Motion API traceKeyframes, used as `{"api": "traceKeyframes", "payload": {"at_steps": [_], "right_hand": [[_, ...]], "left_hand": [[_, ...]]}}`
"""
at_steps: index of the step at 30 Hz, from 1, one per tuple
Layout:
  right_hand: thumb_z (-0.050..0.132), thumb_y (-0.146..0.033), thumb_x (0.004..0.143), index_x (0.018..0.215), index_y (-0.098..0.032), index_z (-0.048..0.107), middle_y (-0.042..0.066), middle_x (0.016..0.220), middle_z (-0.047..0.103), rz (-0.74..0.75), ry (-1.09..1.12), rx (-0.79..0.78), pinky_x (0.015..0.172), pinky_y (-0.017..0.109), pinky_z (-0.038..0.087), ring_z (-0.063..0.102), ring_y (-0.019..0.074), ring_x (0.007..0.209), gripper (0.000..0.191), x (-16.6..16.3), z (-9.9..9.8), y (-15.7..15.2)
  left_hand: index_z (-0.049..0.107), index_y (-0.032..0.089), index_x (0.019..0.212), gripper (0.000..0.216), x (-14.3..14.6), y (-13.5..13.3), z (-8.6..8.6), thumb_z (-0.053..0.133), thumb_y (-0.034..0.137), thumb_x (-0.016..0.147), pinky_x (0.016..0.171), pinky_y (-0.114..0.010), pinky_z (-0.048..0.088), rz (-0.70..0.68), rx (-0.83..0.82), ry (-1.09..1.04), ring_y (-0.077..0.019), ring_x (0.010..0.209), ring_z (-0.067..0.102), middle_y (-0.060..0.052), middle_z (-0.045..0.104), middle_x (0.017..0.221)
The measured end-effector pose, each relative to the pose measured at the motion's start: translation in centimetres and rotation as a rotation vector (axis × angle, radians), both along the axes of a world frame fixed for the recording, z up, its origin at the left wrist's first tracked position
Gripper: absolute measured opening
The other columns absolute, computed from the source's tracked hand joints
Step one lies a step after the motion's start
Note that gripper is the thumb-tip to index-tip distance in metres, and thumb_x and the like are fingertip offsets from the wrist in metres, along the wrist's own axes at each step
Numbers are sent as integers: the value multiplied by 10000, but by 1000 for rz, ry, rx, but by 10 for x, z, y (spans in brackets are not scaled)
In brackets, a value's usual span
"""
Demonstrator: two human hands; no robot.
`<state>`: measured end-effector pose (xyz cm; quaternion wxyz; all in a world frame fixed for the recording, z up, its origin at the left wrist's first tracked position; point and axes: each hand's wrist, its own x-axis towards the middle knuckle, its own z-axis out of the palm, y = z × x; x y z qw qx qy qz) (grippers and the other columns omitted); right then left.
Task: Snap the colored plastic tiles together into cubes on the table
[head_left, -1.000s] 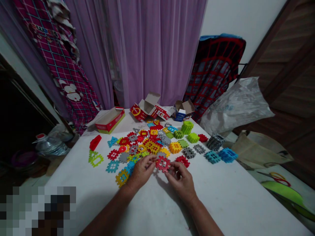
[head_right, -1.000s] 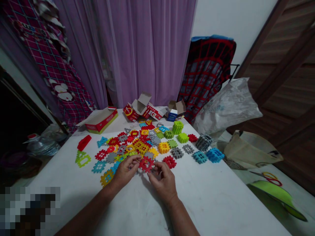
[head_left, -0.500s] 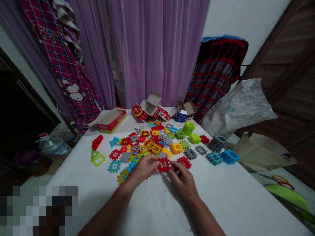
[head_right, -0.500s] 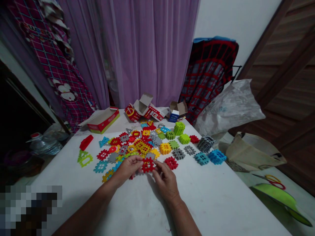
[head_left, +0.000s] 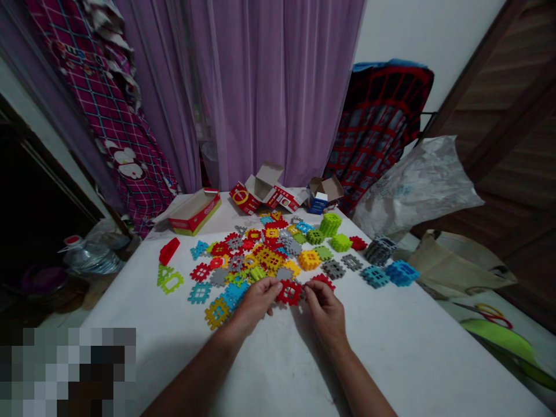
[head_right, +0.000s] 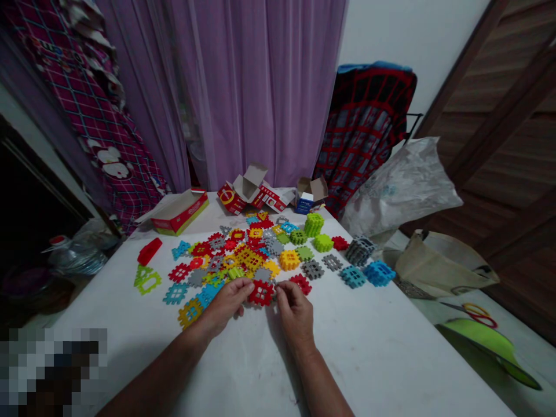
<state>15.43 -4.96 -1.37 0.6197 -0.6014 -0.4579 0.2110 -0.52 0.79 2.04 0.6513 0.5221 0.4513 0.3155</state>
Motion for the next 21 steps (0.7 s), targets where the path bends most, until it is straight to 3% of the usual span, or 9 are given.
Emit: {"api": "traceKeyframes", "payload": {"at_steps": [5, 10, 21], "right_hand": [[598, -394, 828, 832, -193, 673, 41, 773, 687, -40, -167, 45, 548, 247, 481, 587, 133, 595, 215, -5, 8, -8], [586, -343, 840, 843, -208, 646, 26, 739, 656, 1, -334, 99, 529, 243, 462, 564, 126, 586, 148, -11, 11, -14], [655, -337, 817, 1155, -191, 612, 53, 904, 669, -25, -481, 137, 587, 258, 510, 607, 140, 684, 370, -9, 0, -11]], "left_hand": [[591, 180, 844, 492, 0, -2, 3, 752, 584, 613, 483, -175, 386, 122, -117, -120, -75, 577, 550, 43, 587, 679], [581, 182, 893, 479, -1, -6, 8, 819, 468, 591, 607, -206, 468, 131, -208, -161, -114, 720, 651, -7, 679, 827], [584, 174, 848, 477, 2, -9, 10, 789, 478, 543, 477, -181, 375, 68, -211, -121, -73, 574, 571, 10, 656, 781]]}}
